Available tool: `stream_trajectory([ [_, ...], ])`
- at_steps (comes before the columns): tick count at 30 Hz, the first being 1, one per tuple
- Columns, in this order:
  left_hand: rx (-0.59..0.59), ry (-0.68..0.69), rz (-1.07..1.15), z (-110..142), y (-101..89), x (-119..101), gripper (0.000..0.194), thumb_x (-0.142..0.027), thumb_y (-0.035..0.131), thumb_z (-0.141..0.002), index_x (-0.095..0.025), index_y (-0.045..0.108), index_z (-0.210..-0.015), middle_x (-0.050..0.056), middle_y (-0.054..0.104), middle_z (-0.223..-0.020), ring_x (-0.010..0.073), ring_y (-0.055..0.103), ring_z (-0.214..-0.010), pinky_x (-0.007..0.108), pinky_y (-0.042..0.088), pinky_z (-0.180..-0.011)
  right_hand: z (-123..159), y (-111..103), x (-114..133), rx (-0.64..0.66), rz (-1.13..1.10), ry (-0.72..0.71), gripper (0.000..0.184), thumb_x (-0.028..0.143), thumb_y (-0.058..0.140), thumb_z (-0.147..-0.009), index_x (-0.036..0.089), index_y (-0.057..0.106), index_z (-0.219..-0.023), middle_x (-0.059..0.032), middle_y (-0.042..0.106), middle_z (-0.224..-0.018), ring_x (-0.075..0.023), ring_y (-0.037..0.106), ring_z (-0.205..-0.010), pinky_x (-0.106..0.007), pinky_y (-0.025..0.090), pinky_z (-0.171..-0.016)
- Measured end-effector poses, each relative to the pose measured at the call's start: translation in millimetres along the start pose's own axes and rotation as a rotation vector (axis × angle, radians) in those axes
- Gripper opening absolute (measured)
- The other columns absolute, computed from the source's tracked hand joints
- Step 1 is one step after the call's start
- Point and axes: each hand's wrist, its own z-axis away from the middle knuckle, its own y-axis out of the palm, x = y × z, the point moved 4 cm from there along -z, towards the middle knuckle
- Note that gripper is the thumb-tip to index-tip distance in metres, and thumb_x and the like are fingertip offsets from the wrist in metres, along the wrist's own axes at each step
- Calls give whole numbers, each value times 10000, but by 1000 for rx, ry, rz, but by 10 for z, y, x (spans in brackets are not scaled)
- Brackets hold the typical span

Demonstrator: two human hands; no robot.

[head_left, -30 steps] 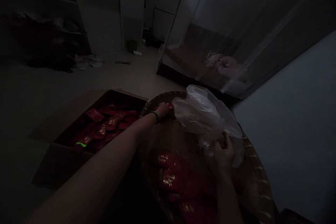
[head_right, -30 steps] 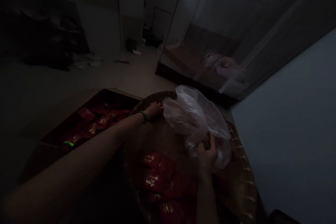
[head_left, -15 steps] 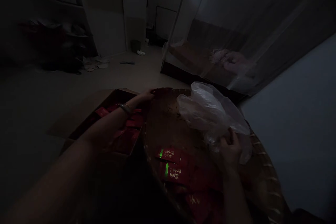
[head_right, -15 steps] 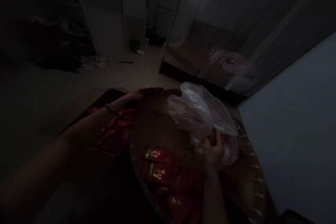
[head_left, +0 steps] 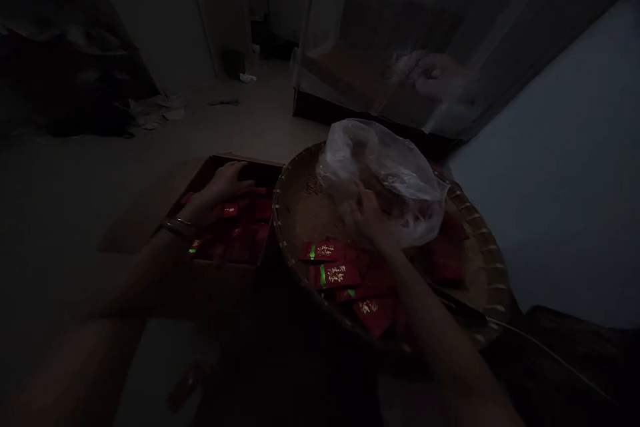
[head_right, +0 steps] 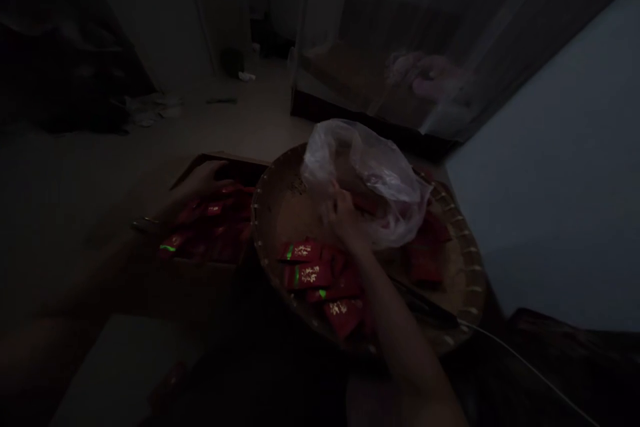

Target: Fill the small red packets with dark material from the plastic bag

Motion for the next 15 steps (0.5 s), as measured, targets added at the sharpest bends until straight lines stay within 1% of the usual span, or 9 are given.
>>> stream_trajectory([
  [2,40,125,38,92,208,-430,515,-408,657,-718,-162,592,-1166,110,604,-1225,282,533,-1144,421,392,-1004,16,51,107,135,-10,-51,516,173,443,-810,139,493,-1322,-146,514,-1285,-208,494,-1177,-376,385,-1016],
  [3,121,202,86,161,330,-668,488,-400,631,-749,-176,589,-1181,103,601,-1236,258,540,-1147,388,400,-999,56,23,147,173,-16,-72,479,180,458,-816,143,530,-1288,-141,521,-1282,-207,500,-1173,-368,389,-1012],
  [5,303,327,197,334,559,-1122,469,-403,595,-789,-199,579,-1211,86,610,-1239,223,558,-1138,338,409,-985,201,-122,187,220,-30,-88,372,231,477,-844,148,615,-1180,-128,591,-1194,-211,553,-1099,-360,421,-968],
  [6,406,392,240,430,667,-1327,499,-418,610,-780,-215,566,-1234,78,603,-1258,218,556,-1148,323,403,-987,304,-222,185,245,-37,-79,328,268,482,-860,153,649,-1118,-115,634,-1120,-212,584,-1040,-359,440,-933],
  [8,629,558,281,627,870,-1677,617,-462,676,-716,-254,532,-1278,53,546,-1342,228,487,-1241,314,356,-1029,557,-435,134,321,-35,-19,300,340,479,-882,177,685,-1028,-84,687,-1013,-217,620,-953,-360,463,-878],
  [9,714,624,278,708,959,-1804,680,-482,701,-683,-259,511,-1297,46,526,-1364,238,450,-1273,319,329,-1049,699,-541,86,350,-28,32,315,375,464,-894,191,686,-1020,-74,696,-1005,-221,626,-946,-362,467,-866],
  [11,821,687,202,813,1124,-1961,824,-522,747,-600,-229,477,-1321,69,488,-1398,283,376,-1317,351,273,-1083,991,-723,-44,393,14,168,364,442,432,-907,204,674,-1038,-75,696,-1036,-234,628,-962,-368,469,-860],
  [13,883,676,97,858,1271,-2028,983,-553,776,-519,-178,420,-1356,126,413,-1446,328,333,-1329,378,245,-1091,1265,-855,-199,390,87,307,418,494,421,-900,188,649,-1071,-104,682,-1073,-255,623,-992,-381,464,-871],
  [15,929,630,22,871,1382,-2055,1122,-566,796,-454,-140,348,-1390,182,339,-1475,349,338,-1313,385,265,-1075,1477,-923,-337,355,141,376,460,523,419,-891,173,611,-1121,-130,660,-1114,-267,606,-1042,-384,451,-899],
])
